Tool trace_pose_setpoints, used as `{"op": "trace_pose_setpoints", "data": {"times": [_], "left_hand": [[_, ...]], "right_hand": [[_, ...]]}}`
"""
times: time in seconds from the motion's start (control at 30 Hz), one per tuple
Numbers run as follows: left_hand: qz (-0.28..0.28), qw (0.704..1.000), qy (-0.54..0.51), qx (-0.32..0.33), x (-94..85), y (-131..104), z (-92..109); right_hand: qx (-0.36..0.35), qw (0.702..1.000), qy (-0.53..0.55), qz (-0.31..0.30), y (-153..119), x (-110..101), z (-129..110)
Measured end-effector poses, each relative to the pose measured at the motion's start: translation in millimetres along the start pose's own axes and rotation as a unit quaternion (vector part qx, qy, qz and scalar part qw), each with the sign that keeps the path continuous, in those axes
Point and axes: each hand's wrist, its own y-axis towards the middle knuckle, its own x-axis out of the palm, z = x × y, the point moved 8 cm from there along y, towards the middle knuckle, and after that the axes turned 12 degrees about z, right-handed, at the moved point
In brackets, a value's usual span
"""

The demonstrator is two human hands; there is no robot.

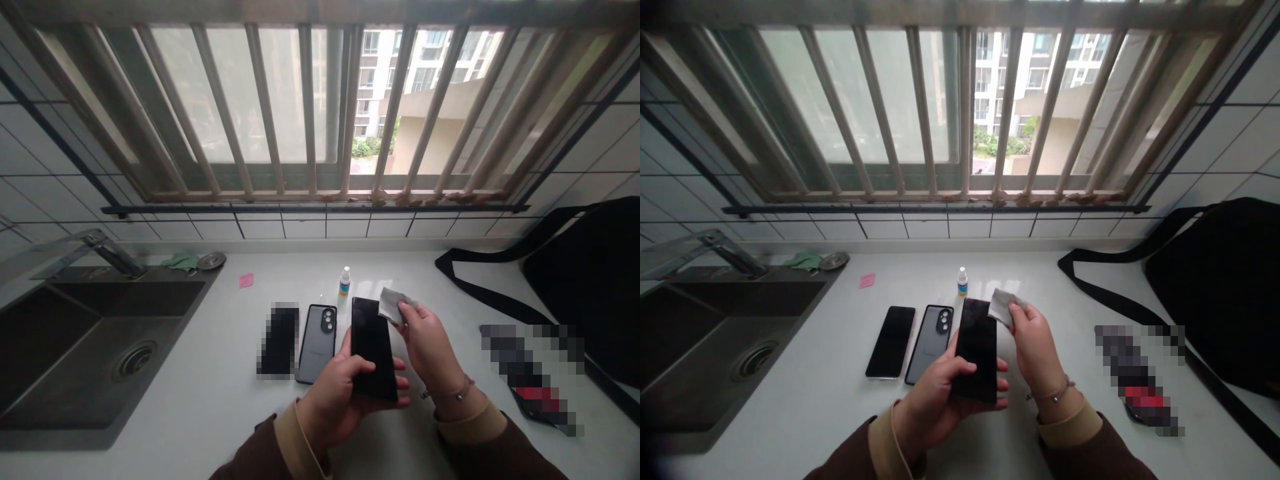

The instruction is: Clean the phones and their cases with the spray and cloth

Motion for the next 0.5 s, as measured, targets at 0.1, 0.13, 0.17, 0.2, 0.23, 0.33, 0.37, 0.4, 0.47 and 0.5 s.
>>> {"op": "trace_pose_setpoints", "data": {"times": [0.1, 0.13, 0.17, 0.2, 0.23, 0.33, 0.37, 0.4, 0.47, 0.5], "left_hand": [[0.026, 0.998, -0.05, 0.034, -1.8, -1.8, 12.1], [0.037, 0.997, -0.064, 0.038, -3.2, -1.5, 14.5], [0.048, 0.995, -0.076, 0.036, -4.6, -0.9, 15.8], [0.061, 0.994, -0.083, 0.033, -6.4, 0.2, 16.2], [0.074, 0.993, -0.086, 0.028, -8.6, 1.4, 15.7], [0.103, 0.992, -0.078, 0.008, -13.9, 5.3, 9.3], [0.107, 0.991, -0.075, 0.003, -14.8, 6.4, 6.5], [0.109, 0.991, -0.072, 0.001, -15.4, 7.5, 4.3], [0.116, 0.991, -0.07, 0.012, -16.5, 9.5, 2.8], [0.122, 0.99, -0.075, 0.021, -17.2, 10.5, 3.5]], "right_hand": [[-0.19, 0.962, -0.171, 0.095, 1.1, -23.7, -35.5], [-0.242, 0.938, -0.223, 0.112, -2.1, -26.9, -45.4], [-0.287, 0.914, -0.261, 0.119, -6.6, -27.4, -53.5], [-0.326, 0.894, -0.285, 0.116, -11.8, -25.3, -59.3], [-0.362, 0.877, -0.297, 0.103, -17.8, -20.8, -63.3], [-0.465, 0.829, -0.311, 0.011, -38.3, 4.3, -63.5], [-0.49, 0.813, -0.314, -0.033, -44.9, 14.1, -59.7], [-0.508, 0.797, -0.317, -0.079, -50.8, 23.4, -54.5], [-0.529, 0.77, -0.316, -0.168, -61.3, 38.3, -43.2], [-0.535, 0.759, -0.311, -0.204, -66.2, 43.4, -38.6]]}}
